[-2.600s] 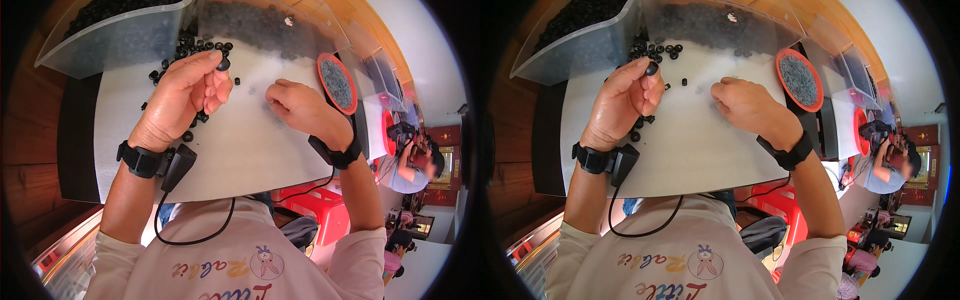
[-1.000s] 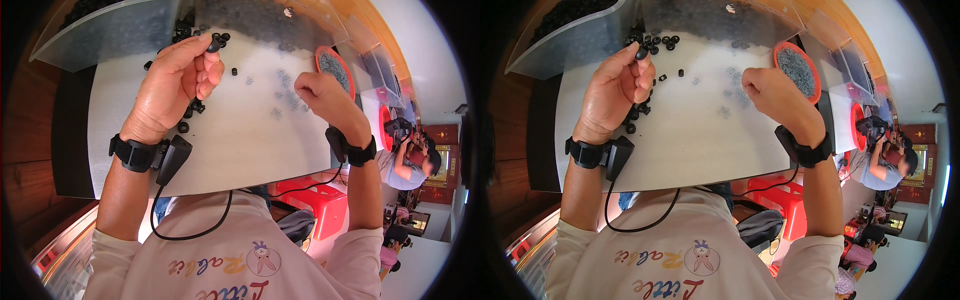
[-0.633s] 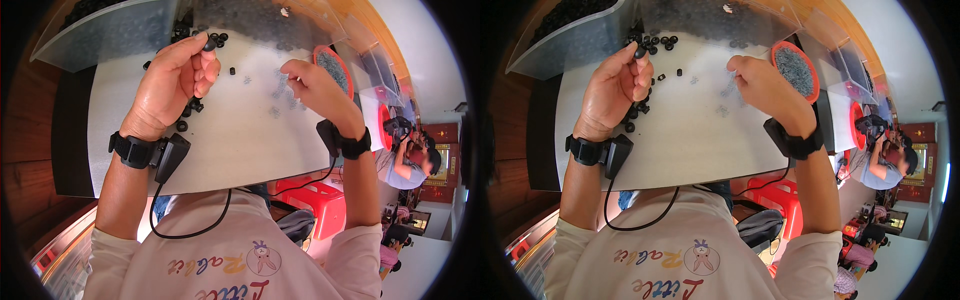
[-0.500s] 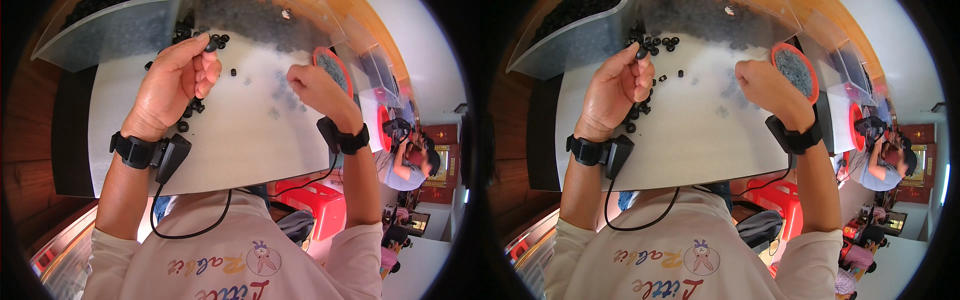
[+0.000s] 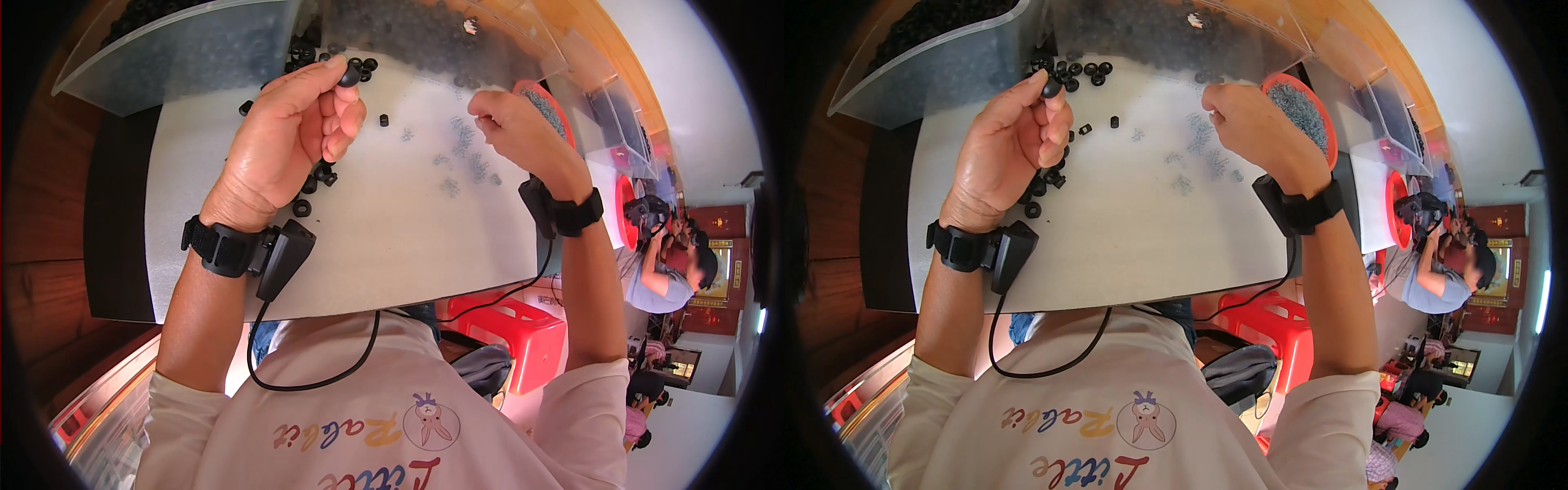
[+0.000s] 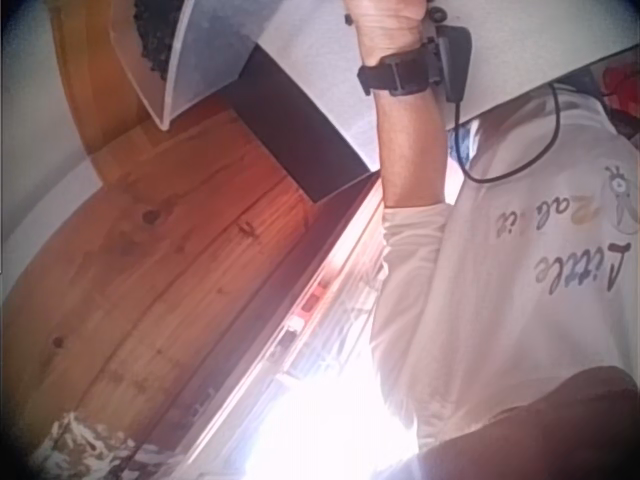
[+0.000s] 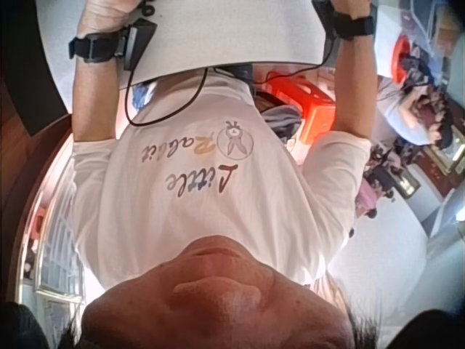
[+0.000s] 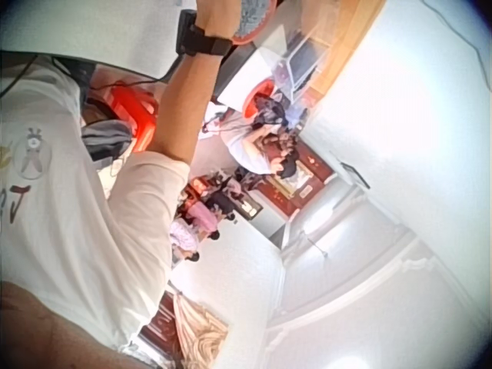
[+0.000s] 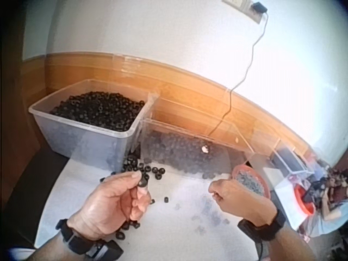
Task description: The person repeatedly picks up small black plastic components from a table and inserts a smaller piece into a larger piece. They handle the items one at a time, performing a repetitive assembly action throughout the clip.
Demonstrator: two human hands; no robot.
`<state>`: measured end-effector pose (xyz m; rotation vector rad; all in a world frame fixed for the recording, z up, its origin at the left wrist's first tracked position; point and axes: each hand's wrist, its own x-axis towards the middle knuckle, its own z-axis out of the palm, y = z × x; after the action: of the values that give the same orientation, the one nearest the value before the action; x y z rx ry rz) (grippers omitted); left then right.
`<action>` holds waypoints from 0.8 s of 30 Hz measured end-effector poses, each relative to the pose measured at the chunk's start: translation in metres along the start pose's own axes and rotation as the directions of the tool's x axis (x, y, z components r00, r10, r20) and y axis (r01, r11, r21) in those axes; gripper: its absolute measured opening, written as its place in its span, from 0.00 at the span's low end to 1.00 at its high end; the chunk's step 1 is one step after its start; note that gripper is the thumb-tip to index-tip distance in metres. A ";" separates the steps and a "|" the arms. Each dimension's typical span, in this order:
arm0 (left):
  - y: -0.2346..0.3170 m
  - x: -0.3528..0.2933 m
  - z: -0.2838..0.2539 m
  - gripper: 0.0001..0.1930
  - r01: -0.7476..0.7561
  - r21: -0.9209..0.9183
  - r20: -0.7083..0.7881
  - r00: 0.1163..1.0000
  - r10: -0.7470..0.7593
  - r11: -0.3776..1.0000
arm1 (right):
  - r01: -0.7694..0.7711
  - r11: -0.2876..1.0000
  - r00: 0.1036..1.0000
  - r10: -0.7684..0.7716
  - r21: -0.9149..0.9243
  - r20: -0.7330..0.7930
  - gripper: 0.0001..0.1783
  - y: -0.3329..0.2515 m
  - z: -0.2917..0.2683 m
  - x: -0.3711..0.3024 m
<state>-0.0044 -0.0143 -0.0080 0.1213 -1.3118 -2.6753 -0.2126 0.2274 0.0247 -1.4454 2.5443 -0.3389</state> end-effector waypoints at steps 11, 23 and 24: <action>-0.002 0.001 -0.002 0.17 0.021 -0.010 0.005 1.000 -0.021 1.000 | -0.086 0.975 0.995 0.073 0.205 0.074 0.08 -0.018 -0.006 0.008; -0.003 0.002 0.002 0.16 0.071 -0.026 -0.059 0.996 -0.072 0.997 | 0.175 0.985 0.981 -0.175 -0.008 -0.080 0.07 -0.005 0.008 0.030; -0.001 0.003 0.002 0.16 0.075 -0.023 -0.053 0.996 -0.076 0.997 | 0.180 0.983 0.981 -0.181 -0.032 -0.069 0.07 -0.008 0.006 0.032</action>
<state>-0.0075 -0.0126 -0.0075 0.2426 -1.2881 -2.7266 -0.2203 0.1954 0.0196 -1.7089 2.4858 -0.3933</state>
